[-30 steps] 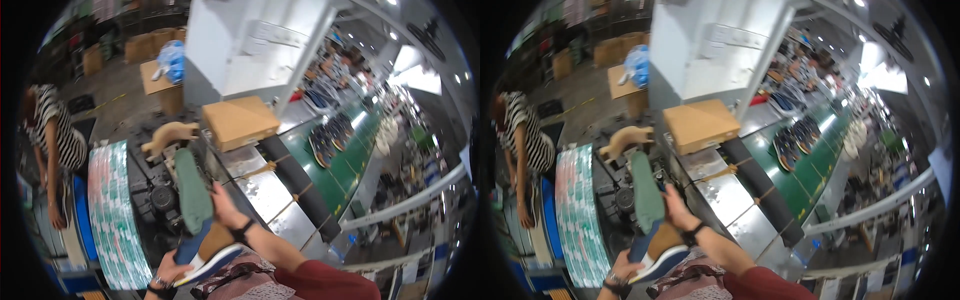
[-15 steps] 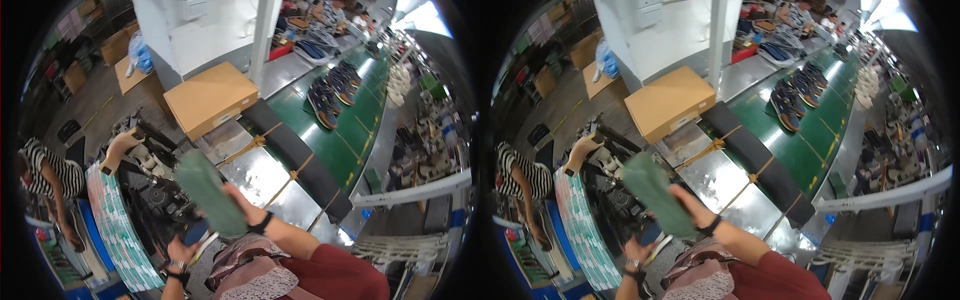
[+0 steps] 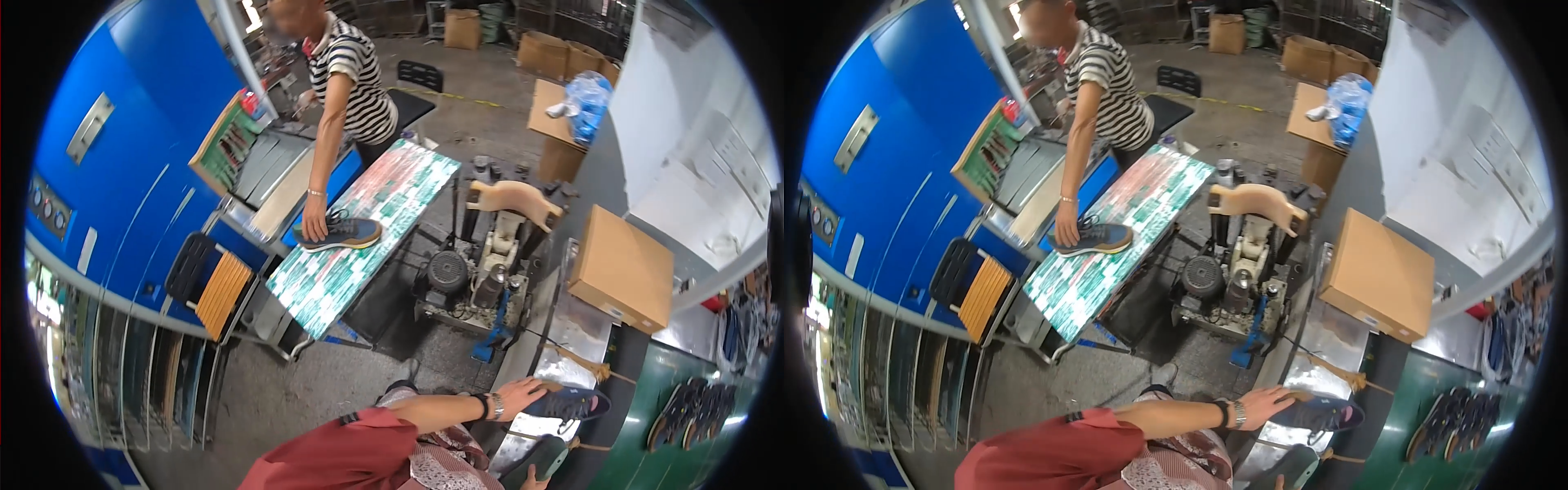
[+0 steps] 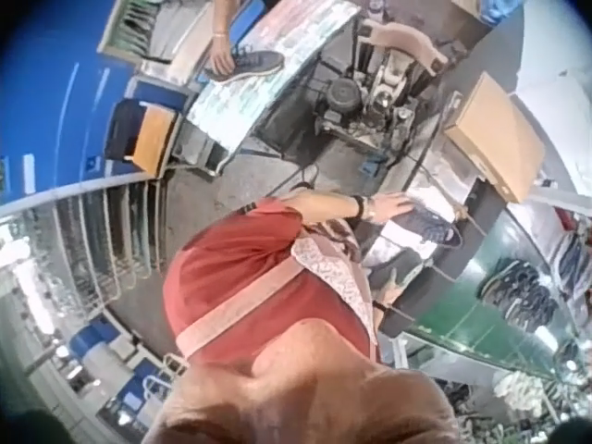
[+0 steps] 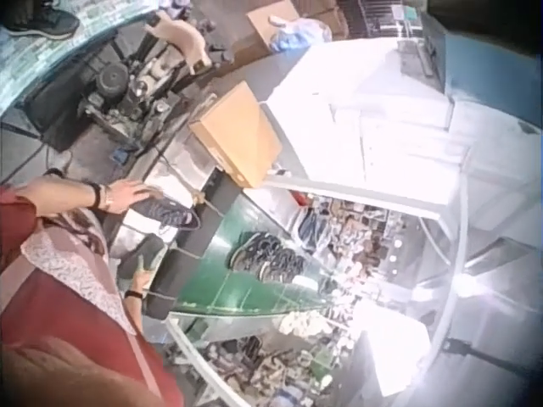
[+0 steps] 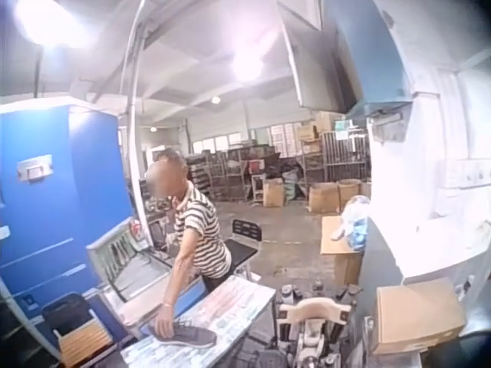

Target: The recorder is seen attaching shoe soles using industrial equipment in a factory setting.

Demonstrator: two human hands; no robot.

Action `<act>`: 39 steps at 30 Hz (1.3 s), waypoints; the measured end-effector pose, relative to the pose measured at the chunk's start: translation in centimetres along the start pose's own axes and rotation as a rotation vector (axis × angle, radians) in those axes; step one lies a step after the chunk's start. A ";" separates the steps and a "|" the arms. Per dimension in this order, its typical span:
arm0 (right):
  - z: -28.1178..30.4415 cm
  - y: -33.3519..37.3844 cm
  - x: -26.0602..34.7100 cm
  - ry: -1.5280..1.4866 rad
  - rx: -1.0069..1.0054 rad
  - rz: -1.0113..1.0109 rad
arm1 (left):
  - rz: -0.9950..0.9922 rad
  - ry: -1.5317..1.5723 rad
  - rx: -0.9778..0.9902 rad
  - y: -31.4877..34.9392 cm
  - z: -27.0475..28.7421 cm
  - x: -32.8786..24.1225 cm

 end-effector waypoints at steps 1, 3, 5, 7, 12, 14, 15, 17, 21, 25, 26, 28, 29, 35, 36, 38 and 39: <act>-0.3 -0.2 -2.8 -0.081 0.021 -0.172 | 0.008 0.103 -0.059 2.3 1.6 0.5; -1.2 -0.5 -6.3 -0.143 0.051 -0.331 | 0.093 -0.011 -0.012 7.8 5.6 3.7; -0.4 -1.3 -7.4 -0.051 -0.085 -0.339 | 0.180 -0.128 -0.071 13.4 12.6 8.7; 1.0 -2.0 -5.8 0.048 -0.233 -0.232 | 0.262 -0.255 -0.168 19.2 20.7 14.1; 3.0 -2.5 3.5 -0.053 -0.422 -0.147 | 0.517 -0.647 -0.292 31.8 39.3 28.2; 1.2 -2.1 8.5 0.053 -0.408 -0.132 | 0.514 -0.795 -0.270 34.9 44.8 33.1; -0.1 -1.6 10.5 0.134 -0.382 -0.140 | 0.570 -0.823 -0.234 36.5 46.5 35.3; -2.3 0.6 14.0 0.130 -0.363 -0.085 | 0.757 -0.755 0.032 39.3 47.7 40.9; -9.9 4.4 16.0 0.313 0.021 0.016 | 1.004 -0.375 0.258 42.5 46.9 46.9; -13.9 7.7 13.3 0.235 0.187 -0.073 | 0.957 -0.407 0.197 41.7 46.5 47.4; -14.2 8.2 12.6 0.278 0.194 -0.105 | 0.961 -0.431 0.157 41.8 46.5 47.2; -14.5 9.0 11.5 0.190 0.211 -0.185 | 0.908 -0.459 0.065 41.8 46.4 45.8; -14.7 9.4 10.7 0.113 0.227 -0.259 | 0.870 -0.489 -0.042 41.7 46.7 44.4; -21.9 9.2 10.0 -0.348 0.533 -0.532 | 0.822 -0.255 0.038 38.7 38.2 31.4; -24.4 9.1 10.3 -0.472 0.659 -0.645 | 0.725 -0.219 0.087 36.5 36.3 28.2; -28.0 9.4 12.2 -0.729 0.879 -0.883 | 0.478 -0.175 0.114 30.9 33.2 21.4; -29.2 9.7 15.8 -0.849 1.110 -0.803 | 0.336 -0.169 0.139 27.7 31.7 17.8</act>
Point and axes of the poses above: each hand's wrist, its own y-axis away from the middle knuckle, its own z-axis out of the back of the hand, x = y × z, the point moved 10 cm from there along -y, towards the middle knuckle, and after that the axes turned 11 degrees about -z, right-handed, at the moved point
